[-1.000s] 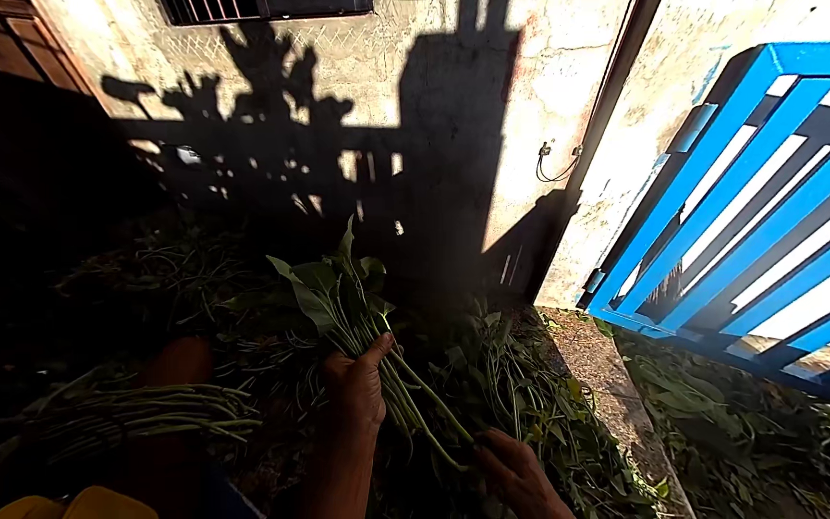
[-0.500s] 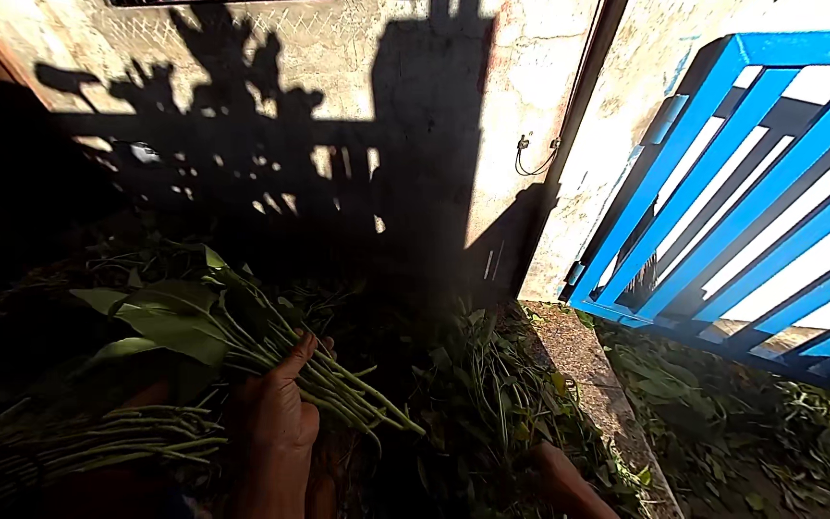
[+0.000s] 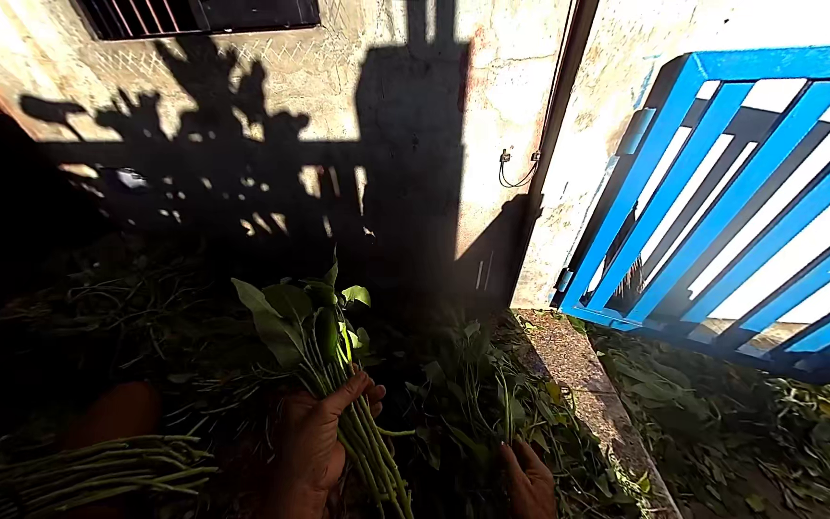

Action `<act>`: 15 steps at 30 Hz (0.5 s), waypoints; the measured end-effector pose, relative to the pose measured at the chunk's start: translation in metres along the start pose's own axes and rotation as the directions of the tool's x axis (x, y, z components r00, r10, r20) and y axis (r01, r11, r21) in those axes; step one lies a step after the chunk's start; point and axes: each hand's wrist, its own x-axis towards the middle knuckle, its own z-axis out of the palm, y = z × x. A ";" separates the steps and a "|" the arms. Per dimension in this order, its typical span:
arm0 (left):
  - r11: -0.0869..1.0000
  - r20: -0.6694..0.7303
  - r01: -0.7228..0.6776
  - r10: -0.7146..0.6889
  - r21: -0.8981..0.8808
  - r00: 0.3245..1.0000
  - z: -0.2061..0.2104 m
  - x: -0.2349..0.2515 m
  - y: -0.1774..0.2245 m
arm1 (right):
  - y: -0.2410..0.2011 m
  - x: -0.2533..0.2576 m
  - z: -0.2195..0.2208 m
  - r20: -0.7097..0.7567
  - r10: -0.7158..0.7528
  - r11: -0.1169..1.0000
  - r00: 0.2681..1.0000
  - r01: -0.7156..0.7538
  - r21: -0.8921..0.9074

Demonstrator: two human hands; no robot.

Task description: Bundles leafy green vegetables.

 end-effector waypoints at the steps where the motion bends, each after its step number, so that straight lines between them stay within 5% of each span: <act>1: 1.000 0.015 0.010 -0.011 0.019 1.000 0.000 -0.002 -0.005 | -0.003 -0.009 -0.006 0.064 0.010 0.997 0.998 -0.015 0.075; 8: 0.993 0.048 0.078 -0.082 0.084 0.996 0.012 -0.009 -0.036 | -0.015 -0.050 -0.011 0.184 -0.239 0.970 0.953 0.226 0.088; 15: 0.987 0.106 0.092 -0.106 0.130 0.989 0.019 -0.016 -0.056 | -0.021 -0.064 0.011 0.243 -0.445 0.858 0.862 0.488 -0.158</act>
